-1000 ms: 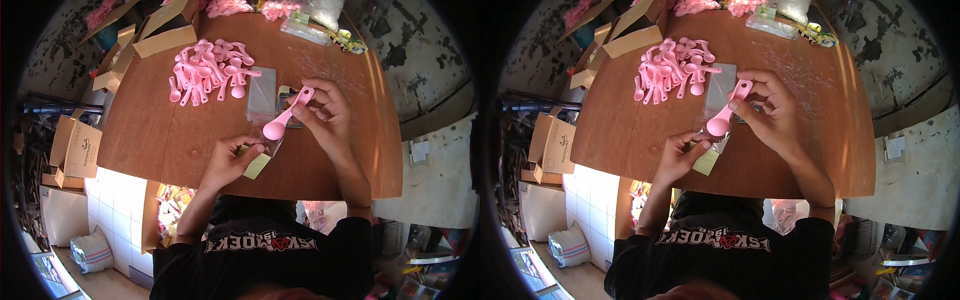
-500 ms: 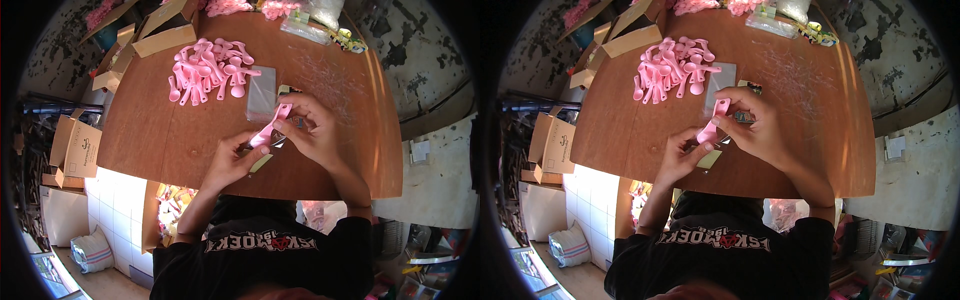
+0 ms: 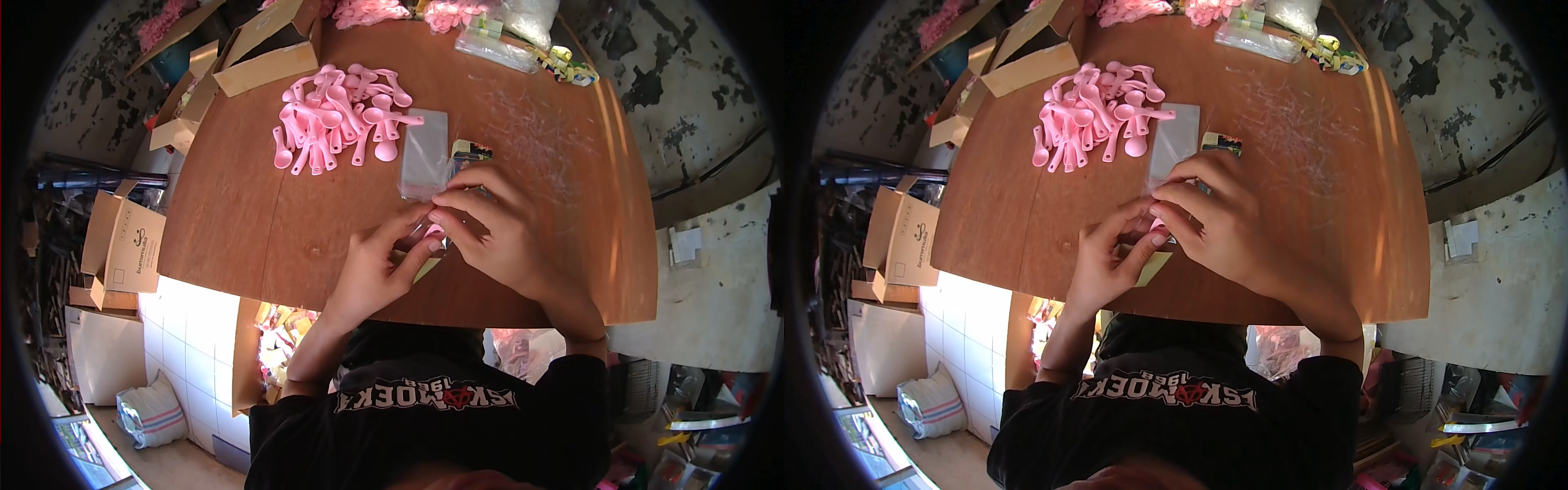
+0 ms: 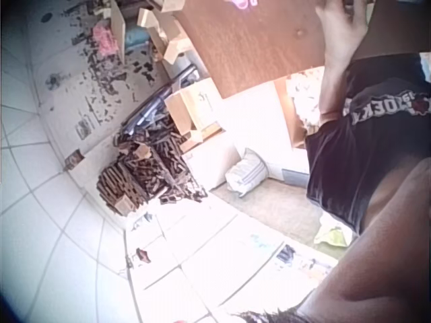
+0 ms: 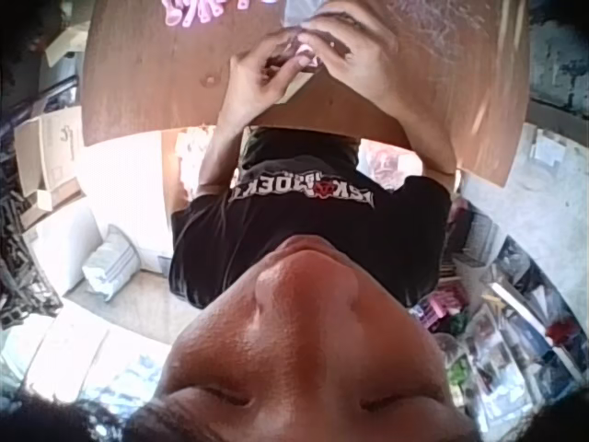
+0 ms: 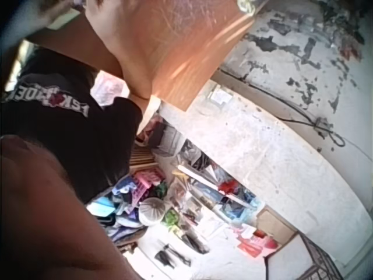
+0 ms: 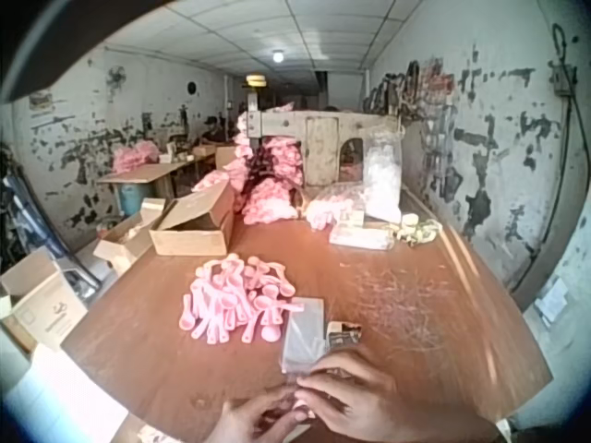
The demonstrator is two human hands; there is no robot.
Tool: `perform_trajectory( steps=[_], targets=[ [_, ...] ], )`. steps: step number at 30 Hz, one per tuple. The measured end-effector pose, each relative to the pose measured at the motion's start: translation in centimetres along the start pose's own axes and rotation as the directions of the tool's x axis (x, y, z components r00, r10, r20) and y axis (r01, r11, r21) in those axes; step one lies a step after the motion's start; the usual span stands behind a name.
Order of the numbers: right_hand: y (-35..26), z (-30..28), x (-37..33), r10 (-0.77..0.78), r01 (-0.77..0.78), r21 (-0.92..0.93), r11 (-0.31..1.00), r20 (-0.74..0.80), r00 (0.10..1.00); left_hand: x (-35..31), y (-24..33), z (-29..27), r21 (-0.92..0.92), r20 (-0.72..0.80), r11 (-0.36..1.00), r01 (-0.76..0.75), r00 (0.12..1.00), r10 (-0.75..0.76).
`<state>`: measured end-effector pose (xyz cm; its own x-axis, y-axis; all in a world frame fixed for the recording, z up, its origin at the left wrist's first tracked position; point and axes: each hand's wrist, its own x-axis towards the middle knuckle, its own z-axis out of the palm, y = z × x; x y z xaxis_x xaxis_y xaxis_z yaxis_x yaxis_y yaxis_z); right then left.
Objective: The person repeatedly picks up pink plastic spoons and places each one into a small clear plastic bag along with a yellow paper insert. The person seals each bag and sets it aside, continuing the process with multiple spoons.
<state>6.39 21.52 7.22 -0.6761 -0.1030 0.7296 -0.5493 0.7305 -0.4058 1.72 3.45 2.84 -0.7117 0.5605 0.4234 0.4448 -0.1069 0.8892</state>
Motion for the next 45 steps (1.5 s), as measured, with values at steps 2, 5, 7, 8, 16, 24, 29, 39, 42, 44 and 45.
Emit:
perform_trajectory(
  steps=[2, 5, 7, 8, 16, 24, 29, 39, 42, 44, 45],
  targets=[
    [-0.3, -0.1, 0.3, -0.042, 0.041, -0.075, 0.996, -0.016, 0.999, -0.3, 0.5, 0.0, 0.087, 0.001, 0.996, 0.017, 1.000, -0.017],
    [-0.8, -0.3, 0.1, -0.082, 0.087, -0.167, 0.982, 0.037, 0.996, -0.4, 0.4, -0.7, 0.310, 0.065, 0.950, -0.022, 0.998, 0.002],
    [-0.7, -0.2, -0.4, -0.060, 0.085, -0.206, 0.975, 0.127, 0.990, -0.2, 0.5, -1.1, 0.435, 0.134, 0.896, -0.084, 0.991, 0.028],
    [-0.7, -0.2, -0.6, -0.059, 0.085, -0.208, 0.974, 0.129, 0.990, 0.1, 1.0, -1.3, 0.493, 0.183, 0.858, -0.146, 0.981, 0.062],
    [-1.5, -1.5, 0.2, 0.082, -0.111, 0.174, 0.978, 0.164, 0.983, -0.2, 1.3, -3.0, 0.377, 0.350, 0.882, -0.283, 0.925, 0.147],
    [6.4, -7.9, 3.2, 0.014, -0.155, 0.979, 0.134, 0.155, 0.988, -2.0, 0.2, -2.2, -0.239, -0.174, 0.950, -0.200, 0.971, 0.161],
    [22.4, -6.7, -4.8, 0.708, -0.644, -0.371, 0.669, 0.055, 0.704, -1.7, -0.4, -2.5, -0.343, -0.190, 0.939, -0.001, 0.979, -0.069],
    [1.9, -2.1, 1.3, 0.228, -0.309, 0.319, 0.896, 0.267, 0.936, -0.9, -1.2, -0.9, -0.438, -0.199, 0.899, 0.011, 0.974, -0.109],
    [-1.6, 0.0, 2.0, 0.183, -0.273, 0.317, 0.908, 0.287, 0.940, -1.0, -1.3, -0.2, -0.463, -0.153, 0.886, 0.029, 0.982, -0.113],
    [-2.2, 0.0, 2.7, 0.124, -0.223, 0.332, 0.917, 0.293, 0.948, -1.4, -1.5, -0.9, -0.409, -0.091, 0.912, -0.012, 0.995, -0.028],
    [-3.0, -0.6, 3.3, 0.073, -0.115, 0.296, 0.948, 0.151, 0.986, -1.4, -1.4, -1.2, -0.407, -0.093, 0.914, -0.010, 0.995, -0.031]
  ],
)
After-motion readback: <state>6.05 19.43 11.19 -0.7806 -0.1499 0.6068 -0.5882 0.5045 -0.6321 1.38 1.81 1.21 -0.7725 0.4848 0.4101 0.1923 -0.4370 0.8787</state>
